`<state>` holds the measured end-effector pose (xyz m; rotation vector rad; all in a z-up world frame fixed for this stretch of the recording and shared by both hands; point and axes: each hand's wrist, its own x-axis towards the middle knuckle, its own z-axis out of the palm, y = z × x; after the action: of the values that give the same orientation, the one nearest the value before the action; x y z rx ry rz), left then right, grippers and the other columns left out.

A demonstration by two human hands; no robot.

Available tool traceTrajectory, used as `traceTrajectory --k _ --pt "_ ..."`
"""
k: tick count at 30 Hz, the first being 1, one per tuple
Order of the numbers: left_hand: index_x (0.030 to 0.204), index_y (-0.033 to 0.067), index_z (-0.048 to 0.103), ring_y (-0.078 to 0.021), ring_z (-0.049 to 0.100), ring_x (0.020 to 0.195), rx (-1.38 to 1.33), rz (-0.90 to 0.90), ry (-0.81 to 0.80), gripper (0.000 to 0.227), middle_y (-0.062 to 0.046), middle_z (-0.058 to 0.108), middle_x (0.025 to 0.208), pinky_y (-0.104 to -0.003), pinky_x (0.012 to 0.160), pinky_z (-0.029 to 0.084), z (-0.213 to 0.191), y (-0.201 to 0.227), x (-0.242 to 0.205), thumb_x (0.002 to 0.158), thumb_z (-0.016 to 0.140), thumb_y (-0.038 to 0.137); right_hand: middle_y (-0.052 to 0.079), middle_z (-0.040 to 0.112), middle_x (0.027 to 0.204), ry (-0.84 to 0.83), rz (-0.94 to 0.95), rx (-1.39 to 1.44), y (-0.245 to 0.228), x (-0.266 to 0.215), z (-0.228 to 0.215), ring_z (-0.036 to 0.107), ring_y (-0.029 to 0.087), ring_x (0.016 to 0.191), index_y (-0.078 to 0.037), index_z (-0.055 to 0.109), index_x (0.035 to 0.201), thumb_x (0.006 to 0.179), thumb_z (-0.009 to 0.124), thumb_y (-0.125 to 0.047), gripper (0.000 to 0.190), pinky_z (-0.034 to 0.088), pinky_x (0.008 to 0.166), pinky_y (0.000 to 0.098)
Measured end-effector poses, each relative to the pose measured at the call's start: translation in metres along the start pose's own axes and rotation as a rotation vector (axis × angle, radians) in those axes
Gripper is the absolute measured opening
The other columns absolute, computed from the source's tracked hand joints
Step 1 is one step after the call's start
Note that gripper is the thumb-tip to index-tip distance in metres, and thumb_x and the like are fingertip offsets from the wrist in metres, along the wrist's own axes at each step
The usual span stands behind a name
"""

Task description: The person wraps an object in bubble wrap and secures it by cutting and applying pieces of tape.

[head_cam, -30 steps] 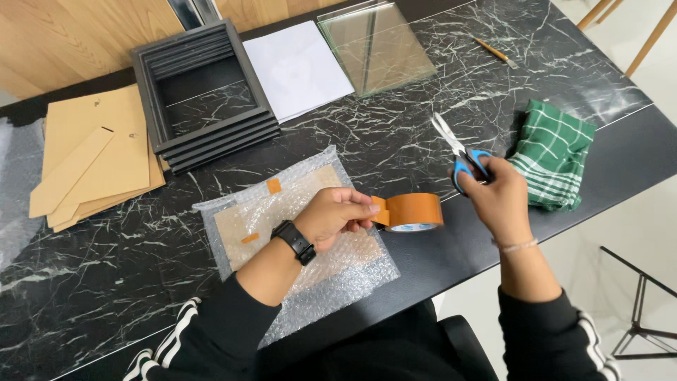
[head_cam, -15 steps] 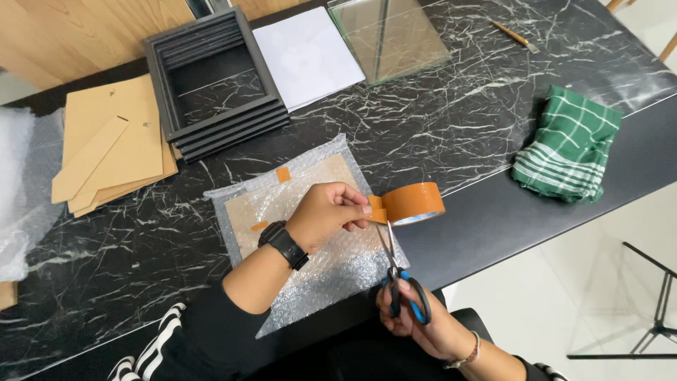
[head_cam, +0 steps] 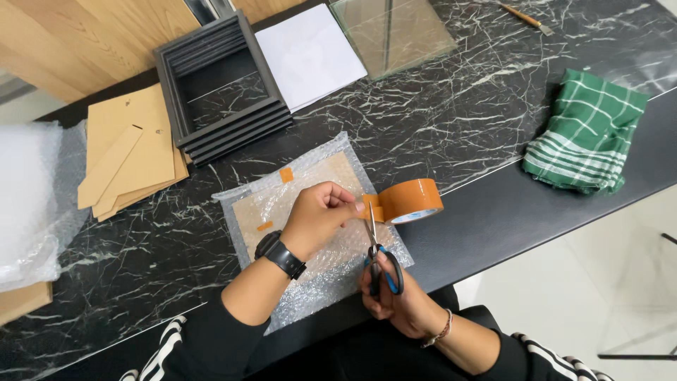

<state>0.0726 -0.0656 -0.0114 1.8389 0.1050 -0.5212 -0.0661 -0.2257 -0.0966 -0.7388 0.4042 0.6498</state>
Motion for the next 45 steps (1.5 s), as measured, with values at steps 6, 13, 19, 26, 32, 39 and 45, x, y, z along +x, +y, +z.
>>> traceTrajectory --k 6,13,19,26,32,39,45 --pt "0.093 0.0074 0.072 -0.0166 0.071 0.07 -0.104 -0.046 0.04 0.017 -0.007 0.074 0.08 -0.031 0.068 0.059 0.002 -0.007 -0.001 0.087 0.087 0.013 0.005 0.051 0.083 -0.062 -0.039 0.016 -0.01 -0.001 0.01 0.036 0.013 0.05 -0.008 0.054 0.09 0.103 0.052 -0.061 0.054 0.02 0.045 0.0284" --pt "0.098 0.004 0.07 -0.0202 0.078 0.077 -0.291 -0.079 0.056 0.019 -0.012 0.075 0.085 -0.03 0.072 0.062 0.003 -0.026 0.005 0.087 0.085 0.004 0.005 0.05 0.078 -0.048 -0.034 -0.012 -0.011 0.003 0.016 0.035 0.011 0.049 -0.006 0.054 0.083 0.103 0.052 -0.063 0.06 0.018 0.043 0.0251" --pt "0.097 0.0074 0.072 -0.0138 0.063 0.068 -0.176 -0.065 0.058 0.022 -0.006 0.071 0.08 -0.027 0.063 0.053 -0.003 -0.021 0.004 0.084 0.089 0.011 0.006 0.044 0.076 -0.043 -0.044 0.01 -0.011 0.003 0.018 0.031 0.01 0.048 -0.009 0.05 0.082 0.104 0.057 -0.057 0.053 0.017 0.041 0.0242" --pt "0.097 0.007 0.073 -0.016 0.072 0.078 -0.188 -0.069 0.065 0.022 -0.008 0.075 0.085 -0.028 0.073 0.059 -0.002 -0.017 0.0 0.083 0.09 0.009 0.006 0.048 0.074 0.04 -0.011 -0.005 -0.01 0.004 0.018 0.033 0.01 0.046 -0.008 0.052 0.082 0.101 0.059 -0.06 0.055 0.019 0.041 0.0247" --pt "0.097 0.0079 0.072 -0.0157 0.071 0.075 -0.163 -0.079 0.049 0.02 -0.007 0.074 0.084 -0.028 0.069 0.057 -0.002 -0.014 -0.003 0.085 0.088 0.011 0.005 0.047 0.074 -0.003 -0.004 0.026 -0.011 0.001 0.019 0.033 0.01 0.046 -0.009 0.052 0.084 0.102 0.055 -0.063 0.057 0.019 0.041 0.0248" --pt "0.097 0.0067 0.072 -0.0156 0.07 0.074 -0.186 -0.071 0.048 0.021 -0.008 0.073 0.082 -0.028 0.067 0.056 -0.001 -0.017 -0.002 0.085 0.088 0.011 0.005 0.046 0.075 -0.013 -0.019 0.015 -0.013 0.0 0.019 0.028 0.01 0.045 -0.01 0.05 0.085 0.103 0.054 -0.063 0.056 0.018 0.04 0.0243" --pt "0.096 0.0069 0.072 -0.0152 0.069 0.072 -0.214 -0.046 0.062 0.02 -0.008 0.073 0.081 -0.027 0.066 0.055 0.0 -0.023 0.001 0.084 0.088 0.009 0.005 0.047 0.072 0.033 -0.018 0.028 -0.011 0.0 0.02 0.028 0.009 0.044 -0.01 0.052 0.085 0.101 0.06 -0.06 0.054 0.017 0.04 0.024"
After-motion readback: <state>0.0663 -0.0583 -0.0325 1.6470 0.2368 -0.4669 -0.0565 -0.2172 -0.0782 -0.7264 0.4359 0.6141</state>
